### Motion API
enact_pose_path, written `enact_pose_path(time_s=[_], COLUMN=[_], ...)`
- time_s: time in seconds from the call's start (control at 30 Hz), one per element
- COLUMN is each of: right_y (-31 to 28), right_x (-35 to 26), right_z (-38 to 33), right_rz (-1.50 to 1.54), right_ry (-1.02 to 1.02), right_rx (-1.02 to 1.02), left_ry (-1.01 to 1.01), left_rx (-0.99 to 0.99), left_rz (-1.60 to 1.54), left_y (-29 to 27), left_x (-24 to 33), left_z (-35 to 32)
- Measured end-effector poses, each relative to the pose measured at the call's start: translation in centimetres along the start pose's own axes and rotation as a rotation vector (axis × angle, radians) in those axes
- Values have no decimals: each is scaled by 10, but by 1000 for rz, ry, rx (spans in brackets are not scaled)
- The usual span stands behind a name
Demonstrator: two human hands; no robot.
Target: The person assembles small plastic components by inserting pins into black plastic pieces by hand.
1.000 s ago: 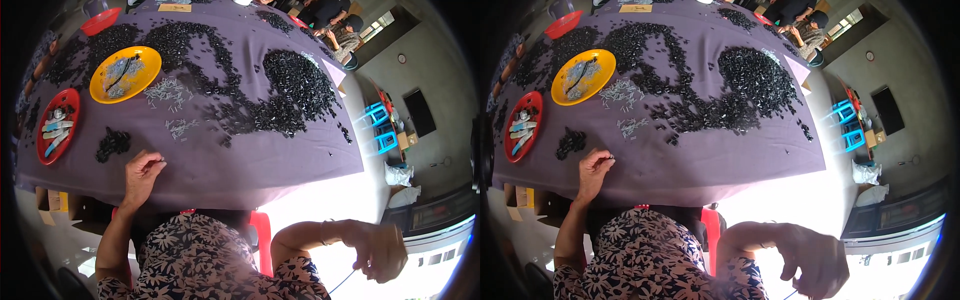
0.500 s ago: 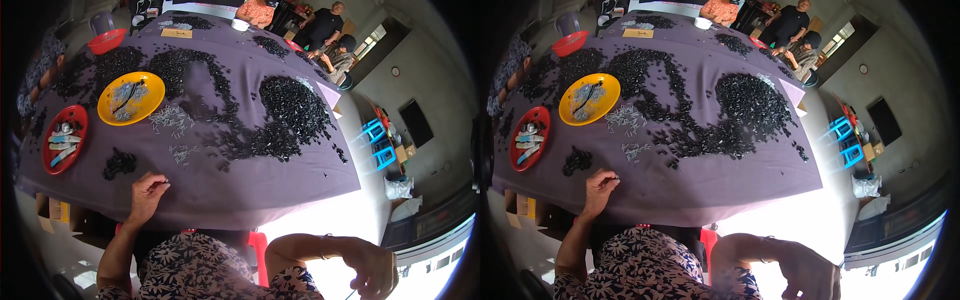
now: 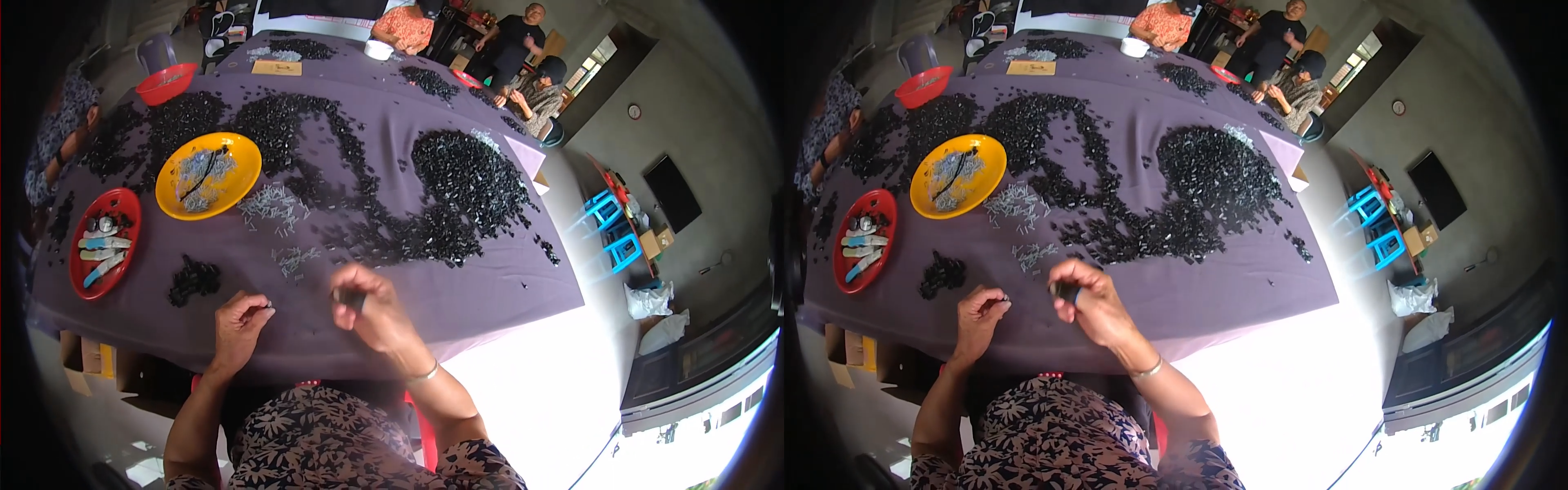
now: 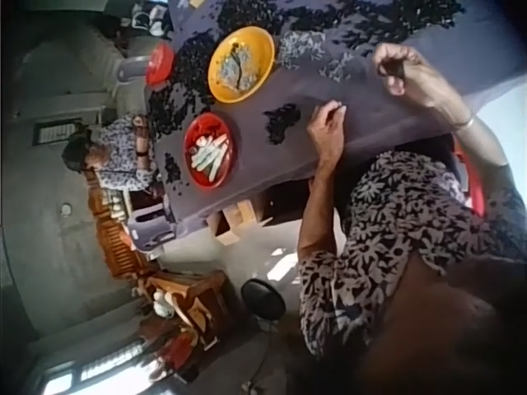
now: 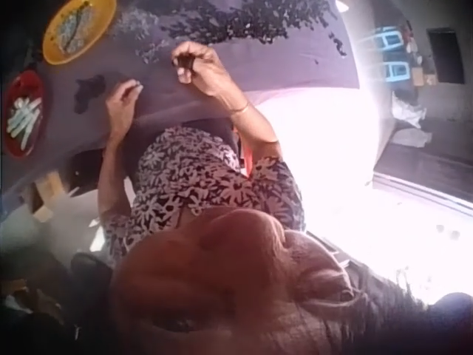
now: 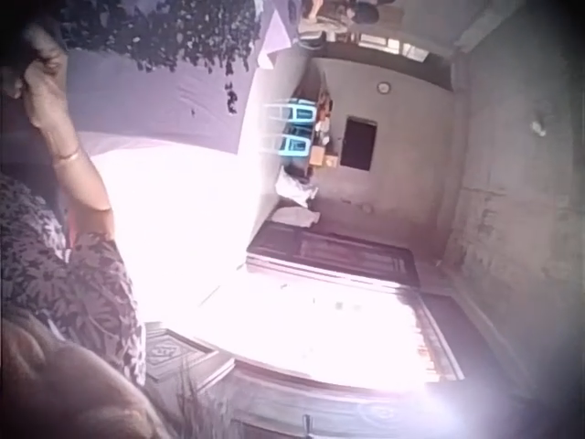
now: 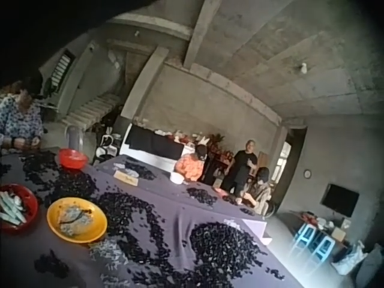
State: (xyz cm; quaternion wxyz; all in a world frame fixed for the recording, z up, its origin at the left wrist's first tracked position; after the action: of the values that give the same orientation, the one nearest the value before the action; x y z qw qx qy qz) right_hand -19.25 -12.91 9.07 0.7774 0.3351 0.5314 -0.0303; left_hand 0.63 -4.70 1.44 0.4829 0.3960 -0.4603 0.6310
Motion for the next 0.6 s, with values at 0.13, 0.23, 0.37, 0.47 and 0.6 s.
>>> enact_pose_path(time_s=[0.13,0.23,0.37,0.47,0.6], right_y=[-39,-62,-83,-79,-74], right_x=[19,40,52,54,55], right_z=[2,5,-6,-3,-3], right_rz=[-346,-130,209,221,80], right_ry=[90,116,37,5,-12], right_rx=[214,315,449,468,419], left_ry=[14,18,35,29,-8], left_rx=[0,7,2,-4,-13], left_rz=[-13,-12,-14,-21,-64], left_y=[-1,-1,1,-2,0], left_x=[-1,-1,2,-5,-3], left_z=[7,6,8,5,4])
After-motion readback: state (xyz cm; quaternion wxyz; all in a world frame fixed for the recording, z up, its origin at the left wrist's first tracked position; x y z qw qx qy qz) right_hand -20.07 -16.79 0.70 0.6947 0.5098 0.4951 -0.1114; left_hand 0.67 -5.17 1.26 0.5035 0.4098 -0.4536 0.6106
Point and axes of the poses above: each hand's wrist, its own z-axis towards the middle knuckle, its own y-axis out of the palm, x = y × z, the point moved 5 cm from there along z, towards the middle knuckle, and after that the axes turned 15 degrees about -x, right-handed, at the moved point
